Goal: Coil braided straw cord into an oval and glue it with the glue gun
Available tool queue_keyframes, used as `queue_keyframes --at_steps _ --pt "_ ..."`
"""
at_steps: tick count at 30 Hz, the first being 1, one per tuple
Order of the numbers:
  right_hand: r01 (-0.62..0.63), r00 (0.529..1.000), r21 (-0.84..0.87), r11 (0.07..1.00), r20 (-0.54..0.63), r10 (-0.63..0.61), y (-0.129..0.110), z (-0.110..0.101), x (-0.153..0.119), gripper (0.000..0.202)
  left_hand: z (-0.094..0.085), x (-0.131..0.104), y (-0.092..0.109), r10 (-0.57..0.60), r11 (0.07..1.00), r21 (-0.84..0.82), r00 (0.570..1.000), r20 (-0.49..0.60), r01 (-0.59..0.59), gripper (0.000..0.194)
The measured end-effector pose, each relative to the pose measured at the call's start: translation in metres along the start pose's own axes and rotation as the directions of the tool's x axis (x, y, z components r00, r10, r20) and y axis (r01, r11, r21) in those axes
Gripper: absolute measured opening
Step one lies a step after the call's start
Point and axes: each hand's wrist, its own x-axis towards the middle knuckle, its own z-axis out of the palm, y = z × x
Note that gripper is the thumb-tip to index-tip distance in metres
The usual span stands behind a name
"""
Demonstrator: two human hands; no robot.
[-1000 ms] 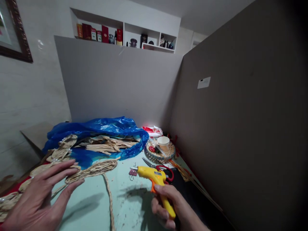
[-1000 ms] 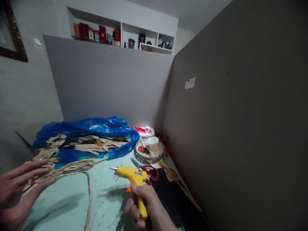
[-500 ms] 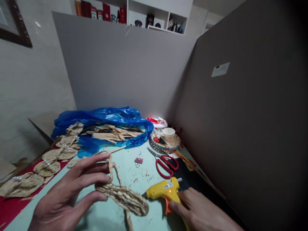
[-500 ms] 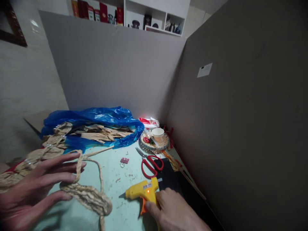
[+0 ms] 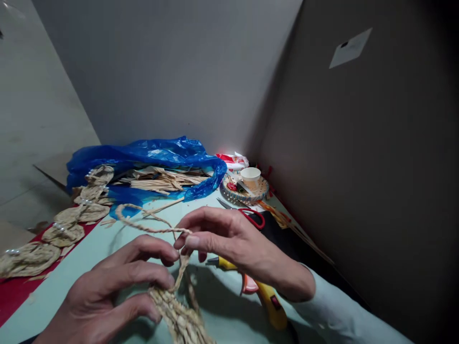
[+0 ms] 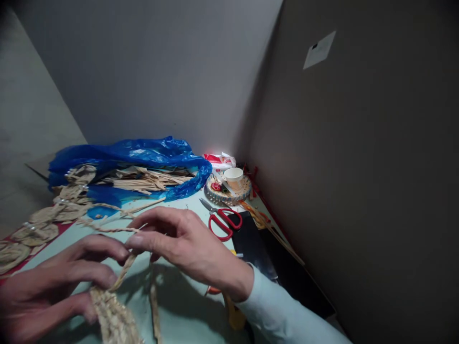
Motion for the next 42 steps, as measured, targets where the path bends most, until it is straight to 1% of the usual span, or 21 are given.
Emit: queue_keyframes --at_steps 2,4,6,7,10,13,15,19,21,24,26,28,30,32,34,38,42 --pt "0.002 0.998 0.189 0.982 -0.068 0.011 0.006 0.003 -0.001 0.029 0.004 0.003 0.007 -0.028 0.999 -0.035 1.0 0.0 0.028 0.011" --pt "-0.002 0.993 0.289 0.957 -0.11 0.036 0.01 0.003 -0.006 0.032 0.006 0.004 0.007 0.018 0.996 -0.086 0.998 0.068 -0.012 0.008" --pt "-0.016 0.985 0.343 0.939 -0.157 0.074 0.014 0.002 -0.014 0.039 0.006 0.004 0.001 0.084 0.992 -0.107 0.988 0.127 -0.071 0.007" --pt "-0.016 0.981 0.356 0.934 -0.173 0.083 0.016 0.001 -0.019 0.041 0.005 0.004 -0.003 0.109 0.991 -0.096 0.984 0.139 -0.096 0.008" --pt "0.013 0.979 0.375 0.927 -0.192 0.064 0.025 0.0 -0.032 0.04 0.003 0.002 -0.012 0.119 0.992 -0.042 0.985 0.124 -0.115 0.007" --pt "0.061 0.975 0.343 0.937 -0.22 0.017 0.035 0.001 -0.041 0.039 0.006 0.001 -0.012 0.078 0.997 -0.017 0.992 0.096 -0.077 0.008" --pt "0.079 0.97 0.305 0.949 -0.243 -0.002 0.038 0.003 -0.045 0.038 0.012 0.002 -0.01 0.035 0.999 -0.005 0.997 0.062 -0.035 0.014" --pt "0.07 0.969 0.236 0.969 -0.248 -0.01 0.039 0.009 -0.048 0.032 0.022 0.002 -0.009 -0.008 1.0 0.01 1.0 0.024 0.008 0.023" --pt "0.062 0.967 0.201 0.978 -0.255 -0.009 0.039 0.01 -0.049 0.032 0.022 0.002 -0.013 -0.012 1.0 0.006 1.0 0.023 0.012 0.026" --pt "0.064 0.963 0.112 0.992 -0.267 -0.032 0.042 0.01 -0.052 0.034 0.015 0.005 -0.021 -0.022 1.0 0.005 1.0 0.022 0.022 0.03" --pt "0.065 0.966 0.065 0.996 -0.254 -0.046 0.045 0.008 -0.054 0.036 0.007 0.007 -0.027 -0.002 1.0 -0.003 0.998 0.056 0.002 0.031" --pt "0.068 0.972 0.043 0.997 -0.229 -0.057 0.047 0.006 -0.054 0.038 0.001 0.007 -0.029 0.09 0.996 -0.044 0.983 0.163 -0.084 0.034" --pt "0.072 0.976 0.033 0.997 -0.209 -0.064 0.048 0.005 -0.054 0.038 0.0 0.004 -0.025 0.158 0.985 -0.103 0.951 0.264 -0.135 0.035" --pt "0.078 0.977 0.026 0.997 -0.2 -0.071 0.048 0.003 -0.053 0.038 0.002 -0.003 -0.019 0.036 0.993 -0.117 0.971 0.238 -0.008 0.032" --pt "0.067 0.979 0.02 0.998 -0.193 -0.062 0.048 0.002 -0.051 0.038 0.006 -0.01 -0.014 -0.048 0.986 -0.148 0.975 0.216 0.081 0.031" --pt "0.086 0.976 -0.011 0.996 -0.201 -0.087 0.05 0.001 -0.051 0.035 0.009 -0.017 -0.013 -0.056 0.97 -0.212 0.961 0.27 0.116 0.034" --pt "0.128 0.97 -0.086 0.988 -0.194 -0.143 0.052 -0.001 -0.052 0.033 0.008 -0.016 -0.016 -0.055 0.974 -0.2 0.962 0.266 0.11 0.034"
